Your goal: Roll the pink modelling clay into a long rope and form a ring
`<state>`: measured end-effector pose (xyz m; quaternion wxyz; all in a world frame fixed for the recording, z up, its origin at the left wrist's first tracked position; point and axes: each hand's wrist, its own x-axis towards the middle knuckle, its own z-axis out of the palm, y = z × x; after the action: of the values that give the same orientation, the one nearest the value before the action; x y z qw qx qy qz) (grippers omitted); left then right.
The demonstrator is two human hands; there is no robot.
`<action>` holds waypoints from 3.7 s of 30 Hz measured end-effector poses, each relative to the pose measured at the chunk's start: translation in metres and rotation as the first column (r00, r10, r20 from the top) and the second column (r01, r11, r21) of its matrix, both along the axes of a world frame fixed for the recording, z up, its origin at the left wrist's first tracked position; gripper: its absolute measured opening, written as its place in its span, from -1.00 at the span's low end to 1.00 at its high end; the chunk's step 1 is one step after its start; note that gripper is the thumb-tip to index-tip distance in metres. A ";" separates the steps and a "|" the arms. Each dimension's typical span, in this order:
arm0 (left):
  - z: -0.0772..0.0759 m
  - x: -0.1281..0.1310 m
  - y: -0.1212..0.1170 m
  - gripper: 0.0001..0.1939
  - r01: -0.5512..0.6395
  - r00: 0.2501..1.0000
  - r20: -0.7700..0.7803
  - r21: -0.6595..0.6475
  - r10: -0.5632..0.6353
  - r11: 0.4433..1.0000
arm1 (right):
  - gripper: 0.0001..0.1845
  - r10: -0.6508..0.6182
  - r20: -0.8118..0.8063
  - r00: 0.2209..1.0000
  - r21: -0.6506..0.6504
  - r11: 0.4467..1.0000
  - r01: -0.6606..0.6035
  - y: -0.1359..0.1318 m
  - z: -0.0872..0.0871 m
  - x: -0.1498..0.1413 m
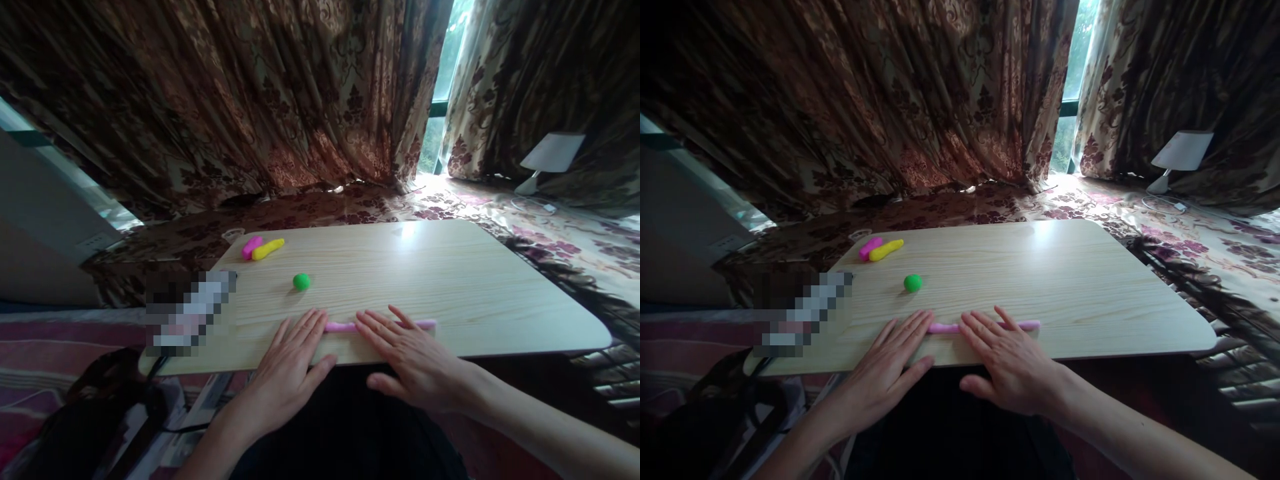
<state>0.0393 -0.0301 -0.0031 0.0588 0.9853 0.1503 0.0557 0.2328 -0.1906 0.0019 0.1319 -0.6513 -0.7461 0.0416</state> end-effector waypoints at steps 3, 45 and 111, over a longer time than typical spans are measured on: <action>-0.003 0.013 0.009 -0.48 -0.036 0.997 0.063 0.007 0.036 0.999 | -0.37 -0.110 0.037 0.993 0.037 0.993 0.109 0.013 0.001 0.021; 0.002 0.049 -0.063 -0.41 0.128 0.990 0.061 0.048 -0.131 0.991 | -0.26 -0.255 0.146 0.956 0.029 0.967 0.254 -0.049 -0.015 0.020; 0.002 0.039 -0.057 -0.41 0.102 0.991 0.083 0.021 -0.104 0.995 | -0.22 -0.178 0.143 0.974 0.031 0.984 0.176 -0.056 -0.015 0.028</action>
<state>0.0783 -0.0869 -0.0010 0.0595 0.9890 0.0961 0.0952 0.2603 -0.2469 -0.0127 0.0865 -0.7153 -0.6930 -0.0247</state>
